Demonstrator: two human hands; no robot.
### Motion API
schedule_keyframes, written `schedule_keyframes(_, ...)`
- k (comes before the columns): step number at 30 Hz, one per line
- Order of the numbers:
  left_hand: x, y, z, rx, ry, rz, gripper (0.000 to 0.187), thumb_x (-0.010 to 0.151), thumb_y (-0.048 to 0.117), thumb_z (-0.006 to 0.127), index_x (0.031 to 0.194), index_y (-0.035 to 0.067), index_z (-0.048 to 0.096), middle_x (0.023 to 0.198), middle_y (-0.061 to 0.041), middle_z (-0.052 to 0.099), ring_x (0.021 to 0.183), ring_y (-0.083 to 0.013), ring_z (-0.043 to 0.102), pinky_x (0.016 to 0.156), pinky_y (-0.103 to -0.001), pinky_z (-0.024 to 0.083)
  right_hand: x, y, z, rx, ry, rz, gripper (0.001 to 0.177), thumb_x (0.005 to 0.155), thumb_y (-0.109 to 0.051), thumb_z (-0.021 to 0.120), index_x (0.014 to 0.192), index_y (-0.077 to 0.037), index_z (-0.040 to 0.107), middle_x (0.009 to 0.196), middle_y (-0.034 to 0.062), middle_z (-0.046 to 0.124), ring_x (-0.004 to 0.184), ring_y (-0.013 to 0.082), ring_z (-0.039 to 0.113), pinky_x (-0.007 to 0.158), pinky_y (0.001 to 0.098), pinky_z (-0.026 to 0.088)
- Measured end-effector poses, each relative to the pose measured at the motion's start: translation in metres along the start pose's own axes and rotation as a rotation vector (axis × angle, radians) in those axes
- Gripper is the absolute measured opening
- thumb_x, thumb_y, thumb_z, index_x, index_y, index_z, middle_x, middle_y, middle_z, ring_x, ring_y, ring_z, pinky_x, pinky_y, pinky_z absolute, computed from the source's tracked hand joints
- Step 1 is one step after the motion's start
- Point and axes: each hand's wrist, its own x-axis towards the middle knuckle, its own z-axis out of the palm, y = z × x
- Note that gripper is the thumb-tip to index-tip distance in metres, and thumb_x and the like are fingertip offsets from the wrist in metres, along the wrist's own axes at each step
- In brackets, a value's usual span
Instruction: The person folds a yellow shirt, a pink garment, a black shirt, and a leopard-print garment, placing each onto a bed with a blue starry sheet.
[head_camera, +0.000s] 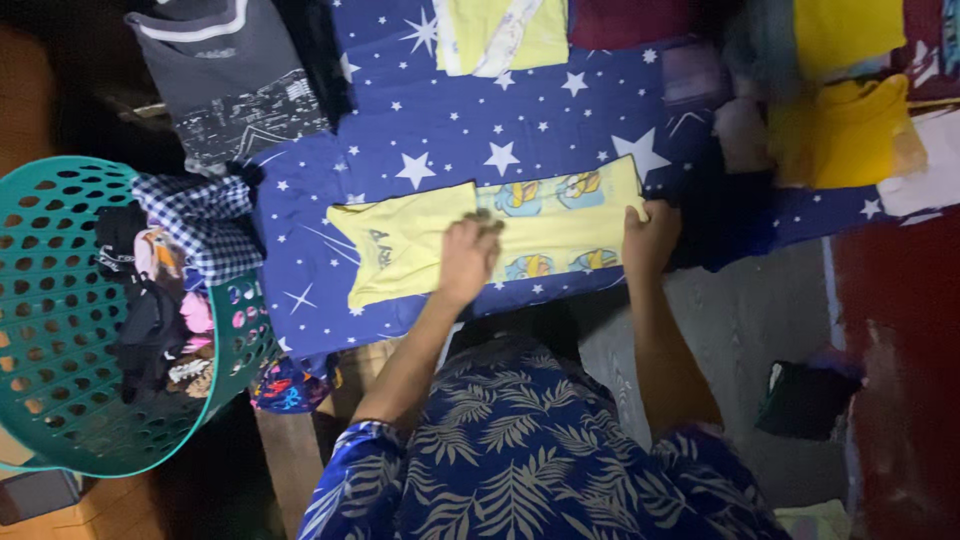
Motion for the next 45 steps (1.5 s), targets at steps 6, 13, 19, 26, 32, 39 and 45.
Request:
schedule_keyframes(6,0.01,0.038,0.032,0.061,-0.106,-0.011,0.042,0.083,0.02,0.073,0.125,0.018,0.068,0.126,-0.01,0.056,0.118,-0.0332,0.051,0.101,-0.05,0.041,-0.01,0.011,-0.022,0.022,0.061,-0.058,0.019,0.085,-0.008,0.081,0.083,-0.003,0.062,0.088,0.0183,0.064,0.09,0.0396,0.06,0.081,0.0501,0.047)
schedule_keyframes(13,0.019,0.046,0.057,0.142,-0.003,-0.227,0.012,0.085,0.022,0.073,0.097,0.02,0.073,0.111,-0.006,0.06,0.111,-0.0328,0.055,0.096,-0.048,0.043,-0.011,0.083,0.019,0.269,-0.045,0.308,0.022,0.091,-0.023,0.071,0.095,-0.005,0.061,0.09,0.0155,0.067,0.09,0.0367,0.065,0.086,0.045,0.051)
schedule_keyframes(19,0.018,0.046,0.055,0.141,-0.081,-0.225,0.012,0.085,0.021,0.072,0.096,0.018,0.071,0.11,-0.009,0.059,0.107,-0.0346,0.054,0.092,-0.05,0.043,0.009,0.068,0.053,-0.27,-0.148,0.016,0.04,0.083,-0.041,0.075,0.094,-0.003,0.068,0.093,0.0244,0.071,0.09,0.0442,0.066,0.085,0.0521,0.052)
schedule_keyframes(26,0.007,0.031,0.067,-0.716,-0.093,-0.563,0.02,0.096,0.026,0.064,0.11,0.013,0.069,0.119,-0.01,0.068,0.111,-0.0275,0.067,0.1,-0.037,0.053,0.004,-0.008,0.047,-0.173,-0.522,0.208,0.048,0.098,-0.031,0.062,0.134,-0.003,0.046,0.091,0.0292,0.07,0.089,0.051,0.068,0.078,0.0608,0.053)
schedule_keyframes(32,0.008,-0.021,0.084,-1.692,0.054,-0.957,0.05,0.104,0.034,0.056,0.143,0.001,0.056,0.131,-0.012,0.07,0.116,-0.0181,0.068,0.1,-0.029,0.053,-0.047,-0.102,0.052,0.348,-0.631,-0.068,0.052,0.095,-0.027,0.069,0.134,-0.007,0.041,0.103,0.0269,0.07,0.085,0.0423,0.072,0.073,0.0493,0.056)
schedule_keyframes(39,0.005,-0.001,0.099,-0.708,0.136,-0.783,0.053,0.092,0.011,0.067,0.144,0.004,0.057,0.081,-0.012,0.067,0.067,-0.0153,0.056,0.065,-0.031,0.051,-0.045,-0.041,0.085,0.165,-0.406,0.034,0.039,0.097,-0.023,0.065,0.127,-0.002,0.052,0.108,0.025,0.066,0.096,0.0426,0.067,0.085,0.0492,0.053)
schedule_keyframes(45,-0.002,0.004,0.044,-0.576,0.128,-0.891,0.057,0.092,0.013,0.068,0.146,0.007,0.051,0.065,-0.011,0.058,0.057,-0.0178,0.051,0.059,-0.033,0.048,-0.051,-0.038,0.104,0.026,-0.45,0.105,0.047,0.086,-0.041,0.077,0.105,0.0,0.064,0.105,0.0233,0.068,0.102,0.0423,0.064,0.088,0.0486,0.05)
